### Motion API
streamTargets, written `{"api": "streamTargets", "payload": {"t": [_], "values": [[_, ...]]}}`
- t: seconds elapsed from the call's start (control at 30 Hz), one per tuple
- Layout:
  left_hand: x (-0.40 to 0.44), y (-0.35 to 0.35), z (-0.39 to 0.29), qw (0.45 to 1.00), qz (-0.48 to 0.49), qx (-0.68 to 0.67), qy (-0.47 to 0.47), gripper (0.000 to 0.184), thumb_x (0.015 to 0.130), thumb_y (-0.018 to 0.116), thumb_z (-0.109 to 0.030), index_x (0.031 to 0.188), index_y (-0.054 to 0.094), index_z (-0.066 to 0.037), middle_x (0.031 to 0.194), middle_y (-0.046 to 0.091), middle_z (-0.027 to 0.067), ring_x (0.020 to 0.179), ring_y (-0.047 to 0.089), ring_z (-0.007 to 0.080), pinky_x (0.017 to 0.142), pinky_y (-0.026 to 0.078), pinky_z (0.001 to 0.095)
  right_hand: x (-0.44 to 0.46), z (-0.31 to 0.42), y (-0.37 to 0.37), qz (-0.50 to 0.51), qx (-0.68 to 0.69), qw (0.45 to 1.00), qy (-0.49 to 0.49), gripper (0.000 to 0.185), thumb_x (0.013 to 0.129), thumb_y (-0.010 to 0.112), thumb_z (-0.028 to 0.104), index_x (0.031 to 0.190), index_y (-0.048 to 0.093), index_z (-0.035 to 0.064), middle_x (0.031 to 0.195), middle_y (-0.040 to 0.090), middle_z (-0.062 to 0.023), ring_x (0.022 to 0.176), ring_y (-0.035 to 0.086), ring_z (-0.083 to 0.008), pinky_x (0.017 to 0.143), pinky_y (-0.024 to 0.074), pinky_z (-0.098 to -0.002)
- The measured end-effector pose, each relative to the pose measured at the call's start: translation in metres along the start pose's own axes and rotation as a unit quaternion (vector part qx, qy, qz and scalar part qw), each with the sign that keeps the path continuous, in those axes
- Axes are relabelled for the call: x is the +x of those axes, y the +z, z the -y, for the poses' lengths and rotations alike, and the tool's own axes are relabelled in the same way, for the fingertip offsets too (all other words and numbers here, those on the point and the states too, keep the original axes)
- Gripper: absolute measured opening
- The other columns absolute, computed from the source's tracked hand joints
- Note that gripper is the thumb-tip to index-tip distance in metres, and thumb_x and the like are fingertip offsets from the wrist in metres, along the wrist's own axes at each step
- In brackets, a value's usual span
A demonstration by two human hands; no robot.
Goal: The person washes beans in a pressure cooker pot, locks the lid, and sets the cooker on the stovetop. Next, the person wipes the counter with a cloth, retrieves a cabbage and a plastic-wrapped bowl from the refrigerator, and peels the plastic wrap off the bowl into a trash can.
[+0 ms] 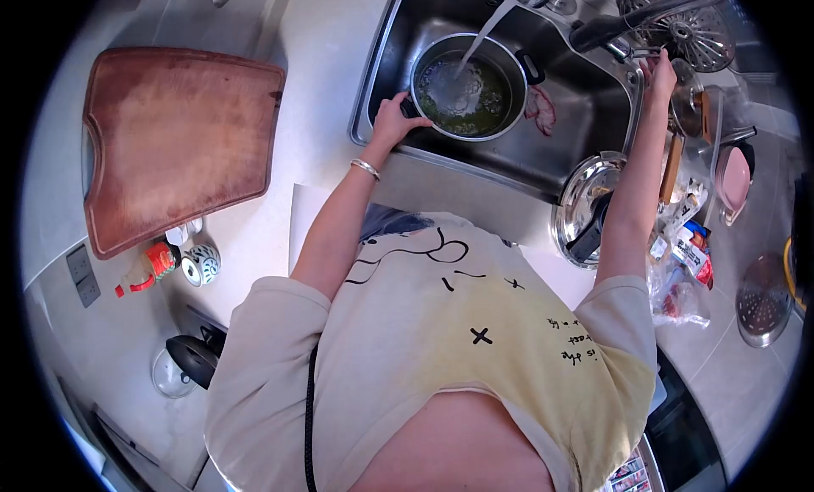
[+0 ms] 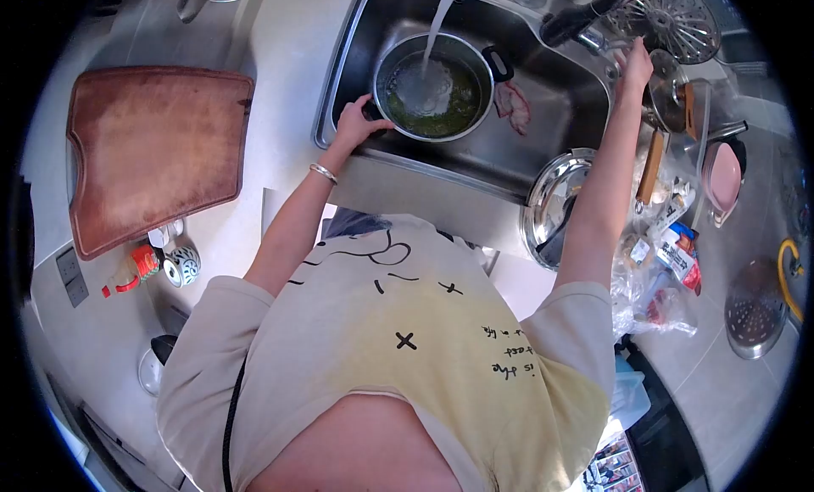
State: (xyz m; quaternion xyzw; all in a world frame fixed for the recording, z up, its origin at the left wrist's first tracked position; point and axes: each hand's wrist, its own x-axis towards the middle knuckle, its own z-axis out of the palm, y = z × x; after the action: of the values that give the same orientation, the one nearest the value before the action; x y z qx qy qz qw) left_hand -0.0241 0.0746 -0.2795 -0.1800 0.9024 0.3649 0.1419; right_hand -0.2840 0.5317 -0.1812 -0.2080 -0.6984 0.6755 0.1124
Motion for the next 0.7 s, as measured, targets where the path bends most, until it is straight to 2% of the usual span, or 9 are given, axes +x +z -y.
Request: {"api": "streamTargets", "payload": {"t": [0.03,0.13,0.23,0.33,0.43,0.47,0.7], "values": [[0.002,0.001,-0.001,1.000,-0.007,-0.019,-0.010,0.088,0.044,0.082,-0.041,0.119,0.046,-0.011,0.105,0.050,0.0176,0.099,0.051,0.0297,0.084,0.042,0.0362,-0.004,0.004,0.000,0.001,-0.007,1.000,0.001,0.046,0.087,0.049,0.029,0.115,0.045,-0.0071,0.112,0.049,-0.0146,0.104,0.049,-0.0279,0.077,0.0487,-0.0366],[0.004,0.005,-0.004,0.997,-0.071,-0.024,-0.008,0.096,0.042,0.083,-0.041,0.121,0.042,-0.005,0.099,0.052,0.0164,0.092,0.052,0.0256,0.080,0.043,0.0338,-0.010,0.010,0.001,-0.002,-0.032,0.999,-0.002,0.040,0.088,0.046,0.030,0.108,0.049,-0.0050,0.107,0.052,-0.0144,0.101,0.051,-0.0258,0.077,0.0493,-0.0354],[0.004,0.010,-0.008,0.992,-0.121,-0.033,-0.029,0.104,0.043,0.084,-0.040,0.125,0.032,-0.002,0.109,0.049,0.0187,0.099,0.050,0.0273,0.086,0.041,0.0334,-0.012,0.014,0.002,-0.010,-0.047,0.999,0.000,0.038,0.089,0.045,0.030,0.104,0.051,-0.0041,0.104,0.053,-0.0140,0.099,0.053,-0.0248,0.076,0.0499,-0.0342],[0.008,0.018,-0.003,0.979,-0.077,-0.128,-0.137,0.109,0.045,0.084,-0.040,0.127,0.026,0.003,0.118,0.045,0.0213,0.107,0.046,0.0286,0.091,0.038,0.0335,-0.011,0.016,0.002,-0.014,-0.049,0.999,0.004,0.038,0.089,0.046,0.030,0.103,0.051,-0.0046,0.102,0.054,-0.0139,0.099,0.053,-0.0249,0.074,0.0506,-0.0330],[0.002,0.011,-0.016,0.969,-0.042,-0.169,-0.174,0.108,0.048,0.083,-0.040,0.126,0.025,0.007,0.122,0.042,0.0225,0.111,0.044,0.0276,0.092,0.037,0.0331,-0.008,0.016,0.002,-0.016,-0.042,0.999,0.009,0.044,0.087,0.049,0.029,0.110,0.048,-0.0073,0.107,0.052,-0.0153,0.101,0.052,-0.0269,0.075,0.0496,-0.0347],[0.004,0.012,-0.014,0.969,-0.035,-0.175,-0.173,0.108,0.048,0.083,-0.040,0.125,0.025,0.008,0.122,0.042,0.0226,0.111,0.044,0.0274,0.092,0.037,0.0329,-0.008,0.015,0.002,-0.015,-0.039,0.999,0.011,0.047,0.086,0.050,0.029,0.114,0.046,-0.0086,0.110,0.051,-0.0160,0.102,0.052,-0.0279,0.077,0.0489,-0.0357],[0.014,0.025,0.002,0.973,-0.031,-0.164,-0.162,0.103,0.051,0.082,-0.041,0.121,0.028,0.012,0.119,0.044,0.0227,0.109,0.045,0.0264,0.091,0.037,0.0321,-0.010,0.016,0.003,-0.022,-0.051,0.998,0.009,0.045,0.086,0.050,0.028,0.114,0.047,-0.0073,0.107,0.053,-0.0171,0.098,0.054,-0.0270,0.077,0.0481,-0.0329]]}}
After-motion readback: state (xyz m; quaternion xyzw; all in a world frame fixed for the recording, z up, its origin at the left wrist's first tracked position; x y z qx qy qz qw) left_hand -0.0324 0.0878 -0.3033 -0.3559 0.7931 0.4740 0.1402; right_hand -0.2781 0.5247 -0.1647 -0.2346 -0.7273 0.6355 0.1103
